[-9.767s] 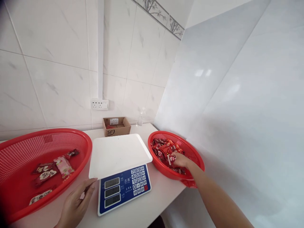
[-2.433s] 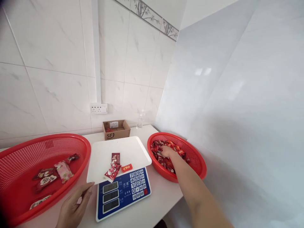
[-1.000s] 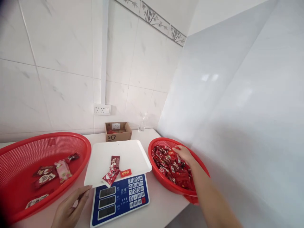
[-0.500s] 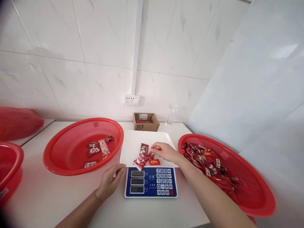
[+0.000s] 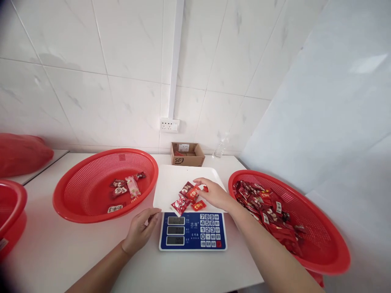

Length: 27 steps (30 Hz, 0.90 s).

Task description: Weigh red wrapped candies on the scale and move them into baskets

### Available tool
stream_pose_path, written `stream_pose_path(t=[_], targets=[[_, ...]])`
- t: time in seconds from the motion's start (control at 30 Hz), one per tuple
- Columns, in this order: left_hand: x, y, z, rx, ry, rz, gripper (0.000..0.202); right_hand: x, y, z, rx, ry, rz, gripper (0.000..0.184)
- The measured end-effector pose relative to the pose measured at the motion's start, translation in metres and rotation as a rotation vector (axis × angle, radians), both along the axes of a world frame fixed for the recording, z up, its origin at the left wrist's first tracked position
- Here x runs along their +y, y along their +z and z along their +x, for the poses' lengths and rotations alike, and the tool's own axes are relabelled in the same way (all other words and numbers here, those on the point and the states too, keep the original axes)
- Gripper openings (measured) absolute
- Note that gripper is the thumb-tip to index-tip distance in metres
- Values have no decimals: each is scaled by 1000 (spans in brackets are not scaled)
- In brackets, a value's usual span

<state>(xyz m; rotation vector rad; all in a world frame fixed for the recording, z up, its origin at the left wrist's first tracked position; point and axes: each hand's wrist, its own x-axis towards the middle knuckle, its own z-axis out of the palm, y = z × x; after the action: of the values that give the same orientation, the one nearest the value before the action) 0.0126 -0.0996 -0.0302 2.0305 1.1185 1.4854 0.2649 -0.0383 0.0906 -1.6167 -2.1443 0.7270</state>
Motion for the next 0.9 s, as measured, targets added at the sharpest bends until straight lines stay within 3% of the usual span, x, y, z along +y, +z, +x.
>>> stream_pose_path(t=[0.2, 0.33, 0.5, 0.73, 0.9], targets=[[1, -1, 0, 1, 0, -4, 17, -9, 1, -5, -29, -30, 124, 32], [0, -2, 1, 1, -16, -9, 17, -24, 2, -21, 11, 162, 124, 34], [-1, -1, 1, 16, -13, -21, 18, -25, -14, -35, -155, 293, 190, 33], [0, 0, 1, 12, -15, -11, 17, -7, -17, -23, -178, 144, 339, 41], [-1, 1, 2, 7, -36, -13, 17, -9, -14, -8, -198, 52, 340, 34]])
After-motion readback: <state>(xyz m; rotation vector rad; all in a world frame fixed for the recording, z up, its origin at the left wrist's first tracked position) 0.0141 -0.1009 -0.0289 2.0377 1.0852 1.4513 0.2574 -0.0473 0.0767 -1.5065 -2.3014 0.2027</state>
